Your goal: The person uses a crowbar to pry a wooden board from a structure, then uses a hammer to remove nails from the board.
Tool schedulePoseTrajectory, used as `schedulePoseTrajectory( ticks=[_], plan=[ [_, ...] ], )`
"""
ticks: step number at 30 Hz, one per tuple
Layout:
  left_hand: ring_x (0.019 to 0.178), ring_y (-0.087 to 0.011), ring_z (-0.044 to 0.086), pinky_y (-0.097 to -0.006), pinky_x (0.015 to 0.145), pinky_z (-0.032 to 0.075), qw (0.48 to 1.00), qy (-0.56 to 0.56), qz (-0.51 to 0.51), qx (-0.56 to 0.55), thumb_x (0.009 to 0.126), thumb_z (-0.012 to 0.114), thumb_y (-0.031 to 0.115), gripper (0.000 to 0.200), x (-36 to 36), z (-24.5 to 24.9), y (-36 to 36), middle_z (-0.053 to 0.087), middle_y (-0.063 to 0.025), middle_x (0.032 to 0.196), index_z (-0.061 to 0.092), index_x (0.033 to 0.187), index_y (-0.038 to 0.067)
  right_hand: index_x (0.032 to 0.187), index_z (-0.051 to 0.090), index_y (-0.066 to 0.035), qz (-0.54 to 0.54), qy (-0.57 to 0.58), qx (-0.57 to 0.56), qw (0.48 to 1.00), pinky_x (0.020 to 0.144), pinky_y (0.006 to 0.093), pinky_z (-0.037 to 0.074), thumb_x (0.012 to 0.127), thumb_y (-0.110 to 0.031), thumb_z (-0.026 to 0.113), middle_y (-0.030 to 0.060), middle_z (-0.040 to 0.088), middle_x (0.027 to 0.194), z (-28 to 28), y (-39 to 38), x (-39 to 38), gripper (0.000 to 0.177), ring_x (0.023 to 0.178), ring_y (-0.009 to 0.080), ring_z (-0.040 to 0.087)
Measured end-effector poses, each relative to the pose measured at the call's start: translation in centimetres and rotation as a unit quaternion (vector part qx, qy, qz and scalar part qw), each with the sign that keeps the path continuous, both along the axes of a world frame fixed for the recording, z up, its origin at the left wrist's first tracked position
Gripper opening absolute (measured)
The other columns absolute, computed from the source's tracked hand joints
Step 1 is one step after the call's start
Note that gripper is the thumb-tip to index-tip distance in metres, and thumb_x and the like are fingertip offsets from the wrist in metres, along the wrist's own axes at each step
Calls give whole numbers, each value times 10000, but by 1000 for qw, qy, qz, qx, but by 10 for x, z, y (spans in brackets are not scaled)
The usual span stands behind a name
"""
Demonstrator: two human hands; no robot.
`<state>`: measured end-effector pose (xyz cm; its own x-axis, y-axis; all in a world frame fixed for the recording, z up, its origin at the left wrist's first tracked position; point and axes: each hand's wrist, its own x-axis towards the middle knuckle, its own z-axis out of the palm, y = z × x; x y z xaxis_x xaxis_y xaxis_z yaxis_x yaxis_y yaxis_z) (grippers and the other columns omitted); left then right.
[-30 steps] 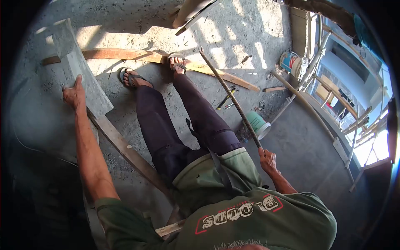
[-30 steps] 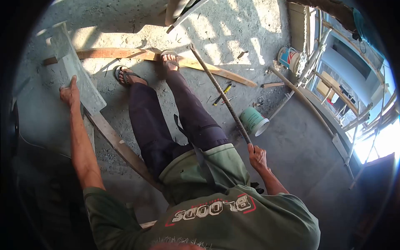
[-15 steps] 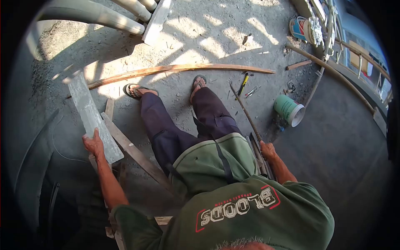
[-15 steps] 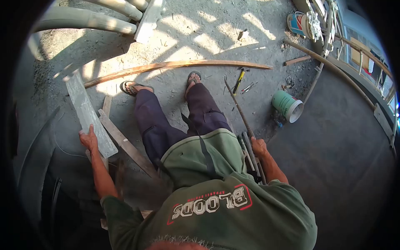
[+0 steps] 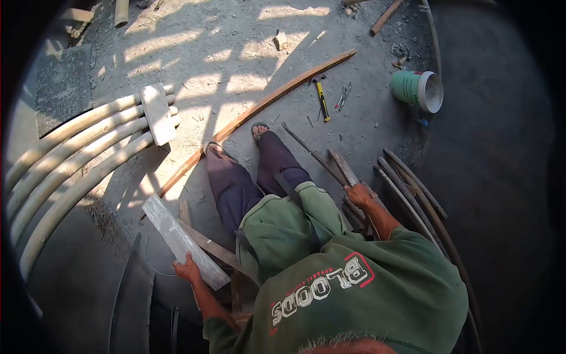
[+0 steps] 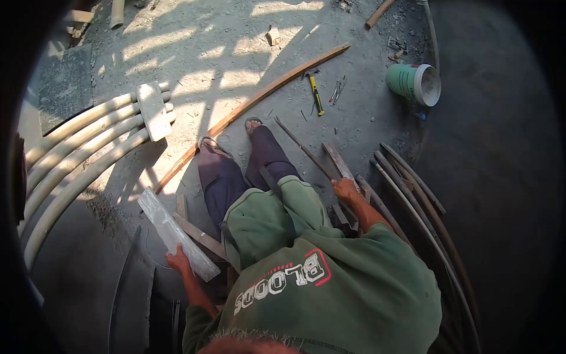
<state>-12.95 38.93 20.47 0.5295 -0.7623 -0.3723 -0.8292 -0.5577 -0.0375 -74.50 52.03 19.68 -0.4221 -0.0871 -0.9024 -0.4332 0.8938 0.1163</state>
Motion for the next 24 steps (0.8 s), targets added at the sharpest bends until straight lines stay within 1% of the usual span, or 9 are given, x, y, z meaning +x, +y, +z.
schedulePoseTrajectory(
  ticks=[5, 7, 10, 14, 16, 20, 22, 23, 24],
  plan=[
    [814, -404, 595, -461, 768, 458, 1000, -5, -13, 8, 650, 789, 276, 515, -39, 2, -21, 608, -264, 878, 561, 913, -103, 779, 613, 116, 28, 44, -1, 999, 696, 468, 477, 880, -484, 441, 329, 600, 764, 5, 19, 2, 632, 798, 464, 607],
    [794, -398, 602, -447, 758, 464, 1000, 8, -13, 20, 657, 788, 259, 499, -47, -16, -32, 615, -264, 879, 558, 909, -104, 925, 622, 80, -60, -8, 92, 994, 782, 478, 437, 878, -506, 454, 328, 598, 920, 2, 13, 1, 612, 928, 429, 593],
    [788, -395, 606, -434, 752, 464, 997, 70, -25, 30, 658, 789, 258, 496, -67, -10, -42, 619, -266, 874, 554, 900, -105, 903, 608, 120, -74, 17, 51, 996, 806, 457, 455, 889, -457, 458, 347, 589, 934, 1, 31, 2, 596, 966, 452, 577],
    [787, -395, 605, -430, 751, 460, 996, 41, -66, 40, 654, 789, 251, 490, -74, -10, -47, 618, -268, 860, 549, 890, -105, 938, 602, 120, -93, 23, 89, 991, 834, 459, 444, 883, -440, 489, 349, 578, 987, 8, 12, 4, 574, 991, 453, 565],
    [787, -400, 602, -437, 752, 457, 993, 39, -108, 24, 647, 787, 242, 495, -70, -9, -46, 616, -271, 852, 545, 895, -112, 965, 599, 118, -229, 44, 117, 965, 831, 461, 443, 875, -431, 518, 341, 570, 1036, 2, 22, 8, 562, 1023, 453, 549],
    [788, -401, 601, -442, 754, 454, 993, 60, -98, 38, 637, 788, 237, 497, -73, 0, -61, 613, -276, 854, 545, 894, -113, 981, 594, 119, -227, 21, 105, 968, 823, 451, 447, 877, -421, 530, 320, 574, 1067, -3, 40, 14, 554, 1042, 419, 559],
    [791, -405, 599, -443, 756, 454, 990, 53, -129, 7, 628, 790, 239, 499, -78, 2, -71, 613, -275, 855, 547, 890, -110, 957, 598, 125, -312, 51, 66, 946, 747, 434, 467, 884, -401, 533, 284, 613, 970, -7, 48, 18, 535, 915, 365, 614],
    [788, -408, 599, -443, 757, 453, 989, 77, -128, 10, 626, 788, 239, 495, -84, 8, -79, 615, -272, 853, 547, 887, -105, 801, 610, 82, -339, 30, 75, 937, 542, 409, 446, 895, -380, 527, 188, 610, 721, -7, 48, 18, 479, 615, 272, 592],
    [788, -408, 599, -443, 757, 453, 988, 72, -137, 4, 626, 788, 239, 495, -89, 11, -86, 615, -272, 853, 547, 887, -105, 801, 610, 82, -347, 23, 70, 935, 542, 409, 446, 895, -380, 527, 188, 610, 721, -9, 48, 18, 479, 615, 272, 592]
  ],
)
